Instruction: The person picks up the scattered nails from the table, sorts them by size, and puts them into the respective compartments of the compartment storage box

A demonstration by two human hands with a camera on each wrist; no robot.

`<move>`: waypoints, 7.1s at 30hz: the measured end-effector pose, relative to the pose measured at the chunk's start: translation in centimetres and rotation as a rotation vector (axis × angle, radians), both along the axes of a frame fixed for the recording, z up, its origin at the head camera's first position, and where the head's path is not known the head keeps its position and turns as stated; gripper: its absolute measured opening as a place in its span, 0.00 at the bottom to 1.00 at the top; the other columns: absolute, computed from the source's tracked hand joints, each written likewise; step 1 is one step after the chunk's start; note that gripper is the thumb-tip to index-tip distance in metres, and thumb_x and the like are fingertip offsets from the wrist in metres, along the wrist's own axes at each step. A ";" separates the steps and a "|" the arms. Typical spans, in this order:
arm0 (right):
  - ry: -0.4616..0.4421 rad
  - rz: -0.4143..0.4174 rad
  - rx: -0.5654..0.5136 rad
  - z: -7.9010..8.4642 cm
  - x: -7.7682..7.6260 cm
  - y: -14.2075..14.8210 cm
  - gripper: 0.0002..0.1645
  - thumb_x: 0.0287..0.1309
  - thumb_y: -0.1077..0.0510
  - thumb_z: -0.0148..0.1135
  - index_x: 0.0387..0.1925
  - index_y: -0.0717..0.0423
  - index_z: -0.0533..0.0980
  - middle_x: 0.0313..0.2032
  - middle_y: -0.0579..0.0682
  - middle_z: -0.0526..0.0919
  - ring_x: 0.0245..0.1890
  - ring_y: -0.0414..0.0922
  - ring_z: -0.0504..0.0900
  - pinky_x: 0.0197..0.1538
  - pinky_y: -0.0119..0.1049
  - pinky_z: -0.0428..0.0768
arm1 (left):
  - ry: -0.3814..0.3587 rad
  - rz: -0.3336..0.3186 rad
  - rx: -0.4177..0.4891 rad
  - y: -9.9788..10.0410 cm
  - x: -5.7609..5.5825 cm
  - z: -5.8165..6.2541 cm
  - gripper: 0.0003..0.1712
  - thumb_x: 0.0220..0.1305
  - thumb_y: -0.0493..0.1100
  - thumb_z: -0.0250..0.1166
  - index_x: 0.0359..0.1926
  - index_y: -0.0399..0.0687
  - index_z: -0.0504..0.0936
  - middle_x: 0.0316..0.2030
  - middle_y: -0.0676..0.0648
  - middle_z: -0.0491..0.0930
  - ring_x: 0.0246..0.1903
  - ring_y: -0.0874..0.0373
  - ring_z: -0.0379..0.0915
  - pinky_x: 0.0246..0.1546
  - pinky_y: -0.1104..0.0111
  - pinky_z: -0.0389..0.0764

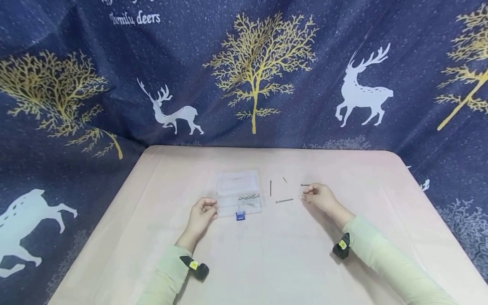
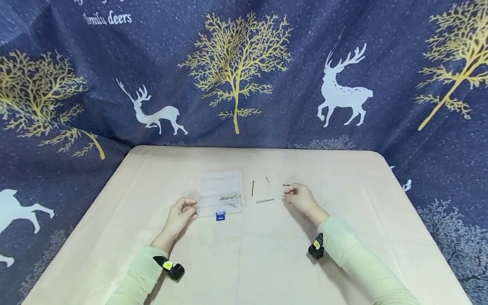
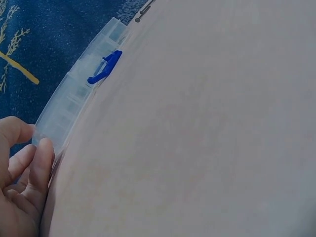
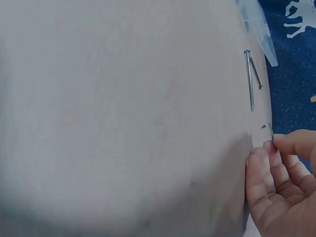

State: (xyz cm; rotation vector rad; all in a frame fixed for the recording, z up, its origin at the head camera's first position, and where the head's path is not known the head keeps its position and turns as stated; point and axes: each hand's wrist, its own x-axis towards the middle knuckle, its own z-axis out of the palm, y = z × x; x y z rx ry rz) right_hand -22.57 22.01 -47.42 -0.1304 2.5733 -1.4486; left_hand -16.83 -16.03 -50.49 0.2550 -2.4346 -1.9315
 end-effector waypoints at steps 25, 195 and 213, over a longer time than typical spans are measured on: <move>0.000 0.118 -0.140 1.0 0.8 -5.7 0.10 0.53 0.70 0.57 0.37 0.75 0.74 0.27 0.54 0.78 0.27 0.44 0.81 0.33 0.35 0.87 | 0.028 -0.008 -0.001 -0.1 -0.1 0.0 0.12 0.60 0.28 0.58 0.45 0.26 0.73 0.41 0.34 0.77 0.33 0.62 0.76 0.32 0.80 0.83; -0.104 -0.049 -0.249 0.9 3.1 -5.2 0.18 0.63 0.61 0.56 0.41 0.78 0.75 0.22 0.43 0.80 0.21 0.36 0.74 0.25 0.24 0.78 | 0.154 -0.031 -0.026 -0.1 0.5 -0.7 0.09 0.60 0.29 0.58 0.43 0.30 0.74 0.37 0.38 0.77 0.26 0.69 0.73 0.29 0.78 0.84; -0.091 -0.032 -0.293 1.9 2.2 -7.7 0.17 0.63 0.60 0.55 0.40 0.76 0.76 0.22 0.43 0.80 0.21 0.37 0.75 0.26 0.24 0.79 | 0.139 -0.042 -0.020 0.3 1.6 1.9 0.09 0.60 0.28 0.57 0.43 0.28 0.74 0.38 0.34 0.77 0.26 0.63 0.75 0.29 0.78 0.84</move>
